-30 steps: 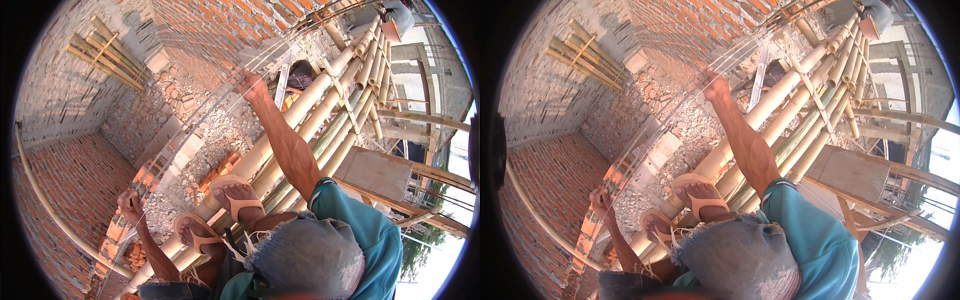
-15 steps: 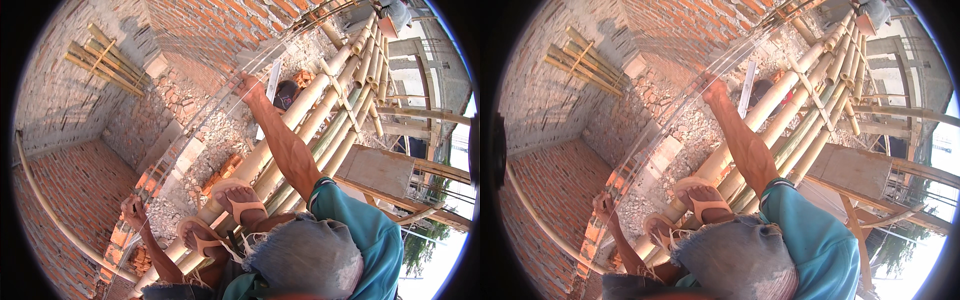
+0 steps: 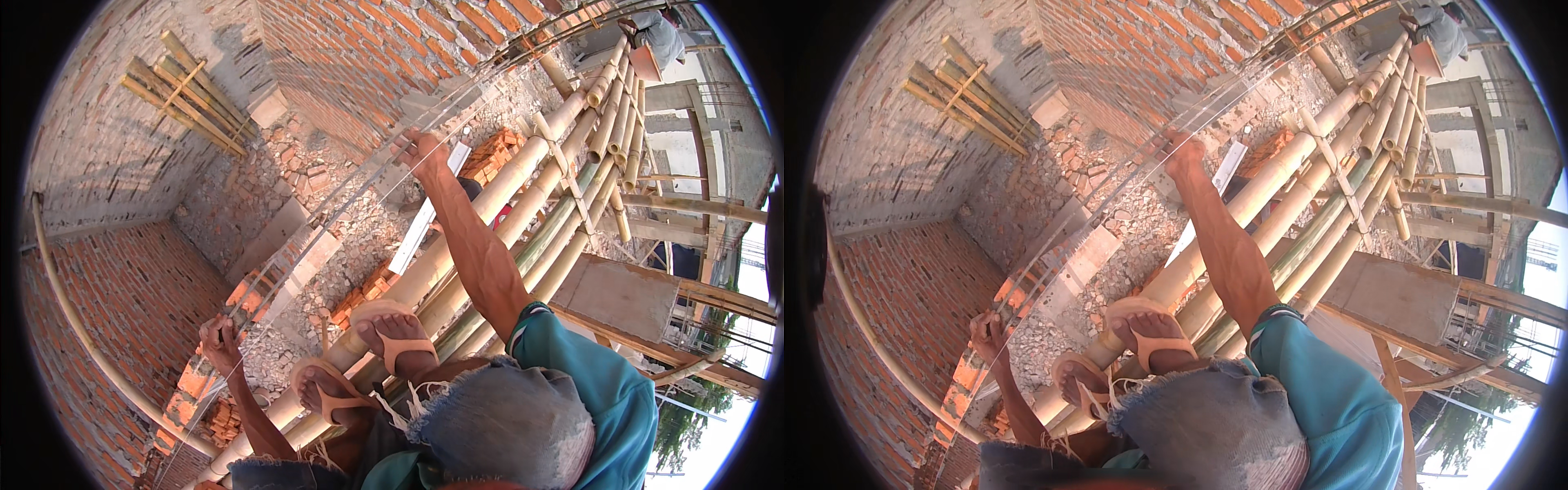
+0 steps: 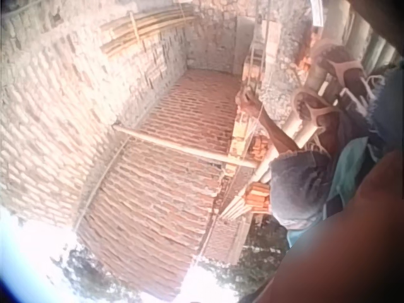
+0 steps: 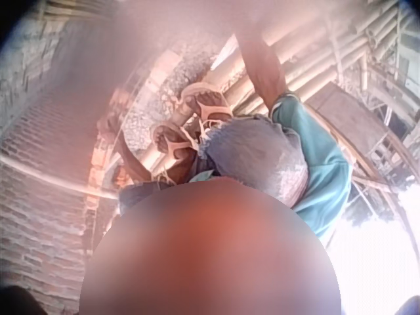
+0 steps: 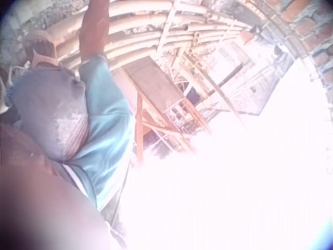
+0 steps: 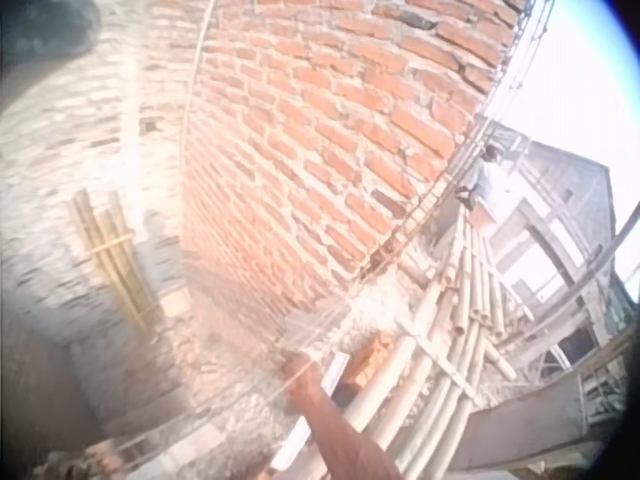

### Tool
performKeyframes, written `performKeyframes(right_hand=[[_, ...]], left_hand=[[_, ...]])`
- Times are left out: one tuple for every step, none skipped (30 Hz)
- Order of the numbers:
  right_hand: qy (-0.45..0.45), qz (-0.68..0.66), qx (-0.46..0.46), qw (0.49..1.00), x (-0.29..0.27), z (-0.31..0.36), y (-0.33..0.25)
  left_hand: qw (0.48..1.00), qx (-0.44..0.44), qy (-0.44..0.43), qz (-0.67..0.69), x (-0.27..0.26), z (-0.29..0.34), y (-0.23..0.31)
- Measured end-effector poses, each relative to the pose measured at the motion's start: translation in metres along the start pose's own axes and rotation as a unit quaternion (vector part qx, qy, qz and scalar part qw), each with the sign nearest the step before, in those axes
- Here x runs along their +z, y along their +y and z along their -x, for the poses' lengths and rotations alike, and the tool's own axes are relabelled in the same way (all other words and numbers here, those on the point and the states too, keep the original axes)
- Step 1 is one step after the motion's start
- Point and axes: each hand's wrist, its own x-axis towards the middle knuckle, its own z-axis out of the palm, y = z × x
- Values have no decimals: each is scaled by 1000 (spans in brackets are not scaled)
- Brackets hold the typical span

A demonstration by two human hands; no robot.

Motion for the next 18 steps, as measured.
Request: performKeyframes(right_hand=[[9,8,-1,1000,-1,-2,-1],[10,13,-5,1000,-2,-4,-2],[6,7,5,1000,-4,-5,-3],[-3,20,-1,1000,-5,-7,-4],[-12,31,-8,999,-6,-7,-4],[-4,42,-9,999,-7,-8,-5],[-2,44,-5,999,-8,-9,-4],[-21,33,3,999,-9,-9,-3],[-23,25,13,999,-10,-10,-1],[-14,21,22,999,-11,-12,0],[-26,11,23,999,-12,-14,3],[-9,23,11,1000,-12,-17,5],[7,34,5,999,-11,-20,7],[7,44,0,999,-10,-23,10],[28,48,-2,998,-10,-25,12],[87,167,-118,975,-8,-26,14],[146,282,-231,920,-7,-25,17],[177,388,-295,855,-6,-21,21]], left_hand=[[1000,19,4,-14,0,-1,-1],[999,39,8,-27,1,-2,-3],[999,42,8,-27,2,-3,-4],[999,46,8,-26,2,-4,-7],[999,44,3,-13,2,-4,-9],[999,39,3,-21,3,-4,-12],[1000,26,-3,-17,2,-4,-14],[1000,8,-9,7,1,-3,-17],[995,73,-6,-63,0,-3,-19],[996,61,-8,-61,0,-4,-21],[997,48,-11,-59,0,-4,-23],[999,15,-20,-47,-1,-5,-24],[997,45,-23,-59,-1,-6,-25],[992,78,-19,-102,-1,-8,-26],[985,98,-23,-139,-1,-9,-26],[981,101,-15,-166,-3,-8,-27],[984,83,-22,-158,-2,-8,-29],[980,97,-25,-170,-1,-7,-30]])
